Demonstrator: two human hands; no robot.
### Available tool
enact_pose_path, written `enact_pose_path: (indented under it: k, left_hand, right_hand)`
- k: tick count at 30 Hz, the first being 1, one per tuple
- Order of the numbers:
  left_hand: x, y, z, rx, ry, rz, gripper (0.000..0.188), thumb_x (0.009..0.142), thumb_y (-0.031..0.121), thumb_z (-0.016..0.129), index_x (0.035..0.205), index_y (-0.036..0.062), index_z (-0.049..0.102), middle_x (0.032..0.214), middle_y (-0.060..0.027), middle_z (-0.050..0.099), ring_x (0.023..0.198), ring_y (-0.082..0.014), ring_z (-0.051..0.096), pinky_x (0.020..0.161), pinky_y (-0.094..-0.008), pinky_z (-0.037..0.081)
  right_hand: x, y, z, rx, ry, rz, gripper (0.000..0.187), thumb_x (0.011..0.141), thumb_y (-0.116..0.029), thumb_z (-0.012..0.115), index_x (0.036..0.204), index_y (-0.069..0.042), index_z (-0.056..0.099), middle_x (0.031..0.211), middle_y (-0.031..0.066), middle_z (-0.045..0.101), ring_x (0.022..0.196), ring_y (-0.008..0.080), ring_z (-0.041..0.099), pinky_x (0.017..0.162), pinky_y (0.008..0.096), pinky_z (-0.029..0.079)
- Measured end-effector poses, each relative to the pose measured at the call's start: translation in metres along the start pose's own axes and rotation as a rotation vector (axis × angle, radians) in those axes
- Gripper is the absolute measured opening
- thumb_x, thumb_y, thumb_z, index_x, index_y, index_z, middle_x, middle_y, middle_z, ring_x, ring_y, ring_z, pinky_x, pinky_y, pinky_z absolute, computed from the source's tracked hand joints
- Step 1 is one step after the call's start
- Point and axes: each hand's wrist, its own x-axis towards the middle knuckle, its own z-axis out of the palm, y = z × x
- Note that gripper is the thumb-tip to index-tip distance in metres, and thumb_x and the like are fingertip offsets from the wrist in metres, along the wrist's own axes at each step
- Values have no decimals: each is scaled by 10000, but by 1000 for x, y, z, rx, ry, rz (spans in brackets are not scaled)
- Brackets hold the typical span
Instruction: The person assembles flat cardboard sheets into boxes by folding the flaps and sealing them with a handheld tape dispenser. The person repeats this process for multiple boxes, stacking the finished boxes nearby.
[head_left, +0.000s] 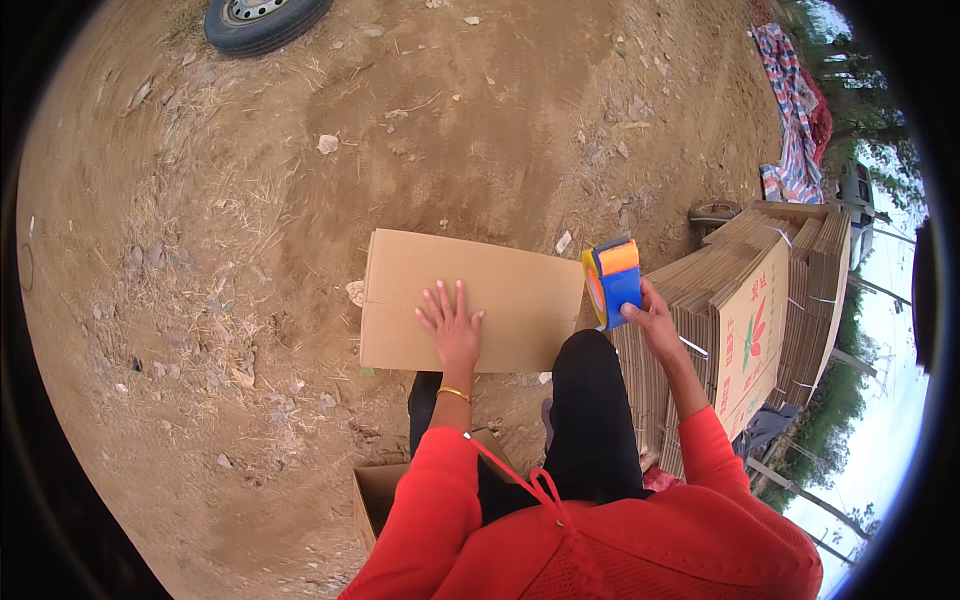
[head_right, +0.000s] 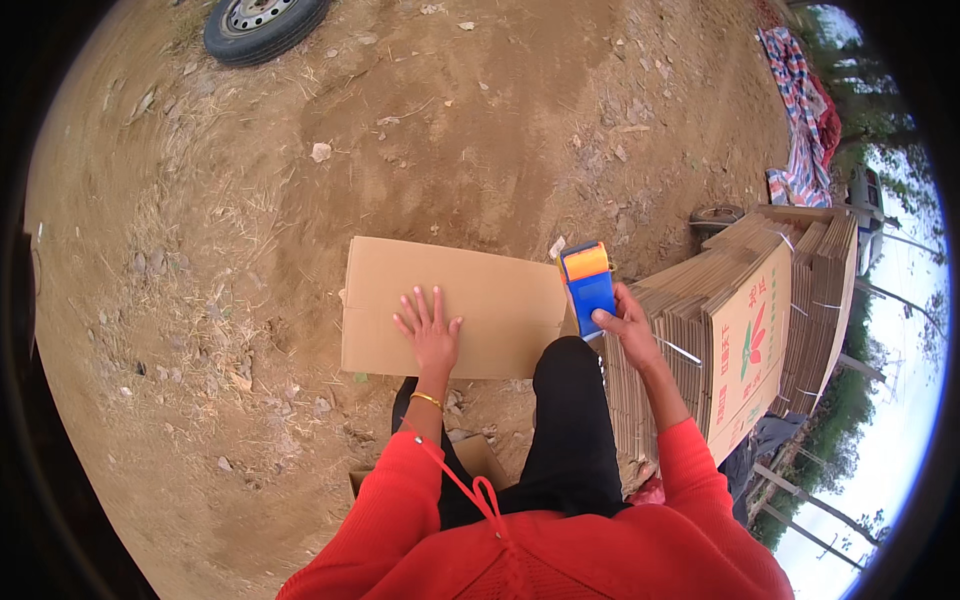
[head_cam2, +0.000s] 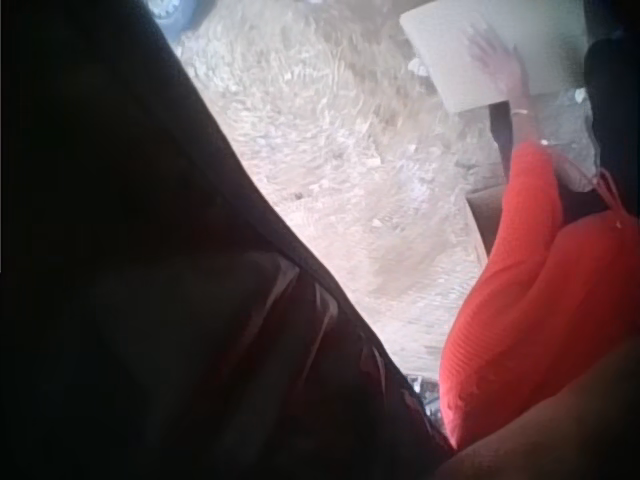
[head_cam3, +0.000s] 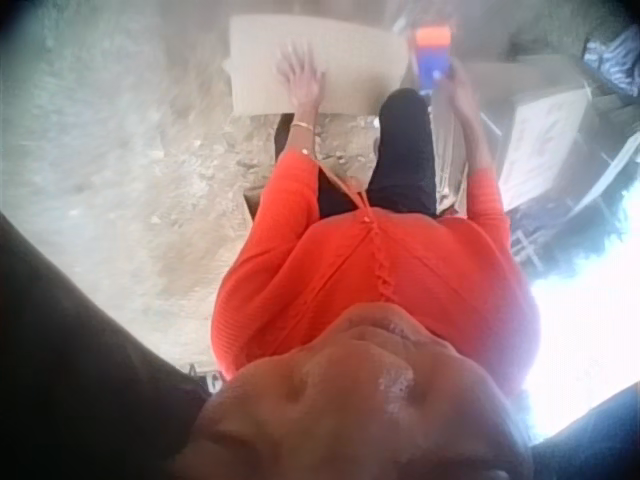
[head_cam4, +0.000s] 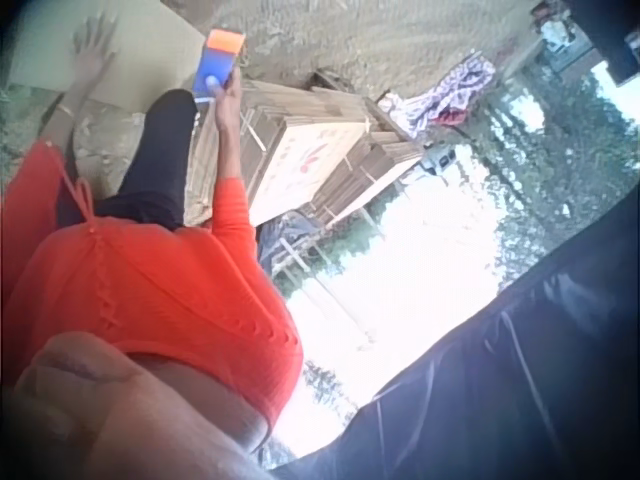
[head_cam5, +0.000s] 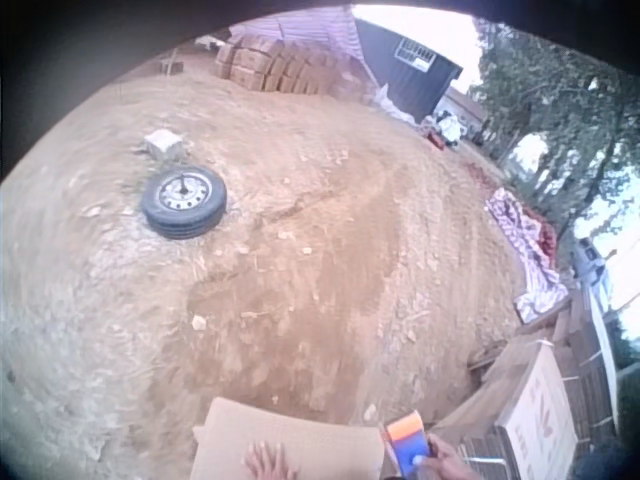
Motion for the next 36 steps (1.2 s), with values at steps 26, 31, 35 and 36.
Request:
enact_pose_path:
  k: [26,31,35,36]
  left_hand:
    - [-11,-9,-28,-493,166,-34,513,890,338,580,1349,137,475,1442,-124,363,1362,-293,284,1104,-480,199]
    - [-8,-8,-104,-1528,192,-120,362,941,281,547,1177,13,606,1121,-119,629,1084,-218,573,952,-325,419]
    - [0,-21,-139,-1502,4,2,330,930,268,579,1091,-12,643,1030,-84,652,984,-152,592,882,-306,448]
    - [2,-23,-144,-1487,-25,24,314,924,255,589,1069,-16,651,1001,-81,658,951,-147,599,860,-302,457]
  right_hand:
    - [47,-5,93,-248,-543,-48,335,762,-172,745,971,-62,508,906,-11,508,894,96,468,849,257,369]
    - [44,-12,102,-440,-561,-141,341,745,-172,746,954,-57,503,887,11,509,888,127,480,852,282,371]
    - [50,-3,109,-594,-637,-217,358,727,-177,751,946,-51,496,868,30,501,882,143,482,841,296,377]
    - [49,-7,113,-623,-661,-236,362,723,-178,752,944,-50,495,864,34,498,880,146,482,836,298,380]
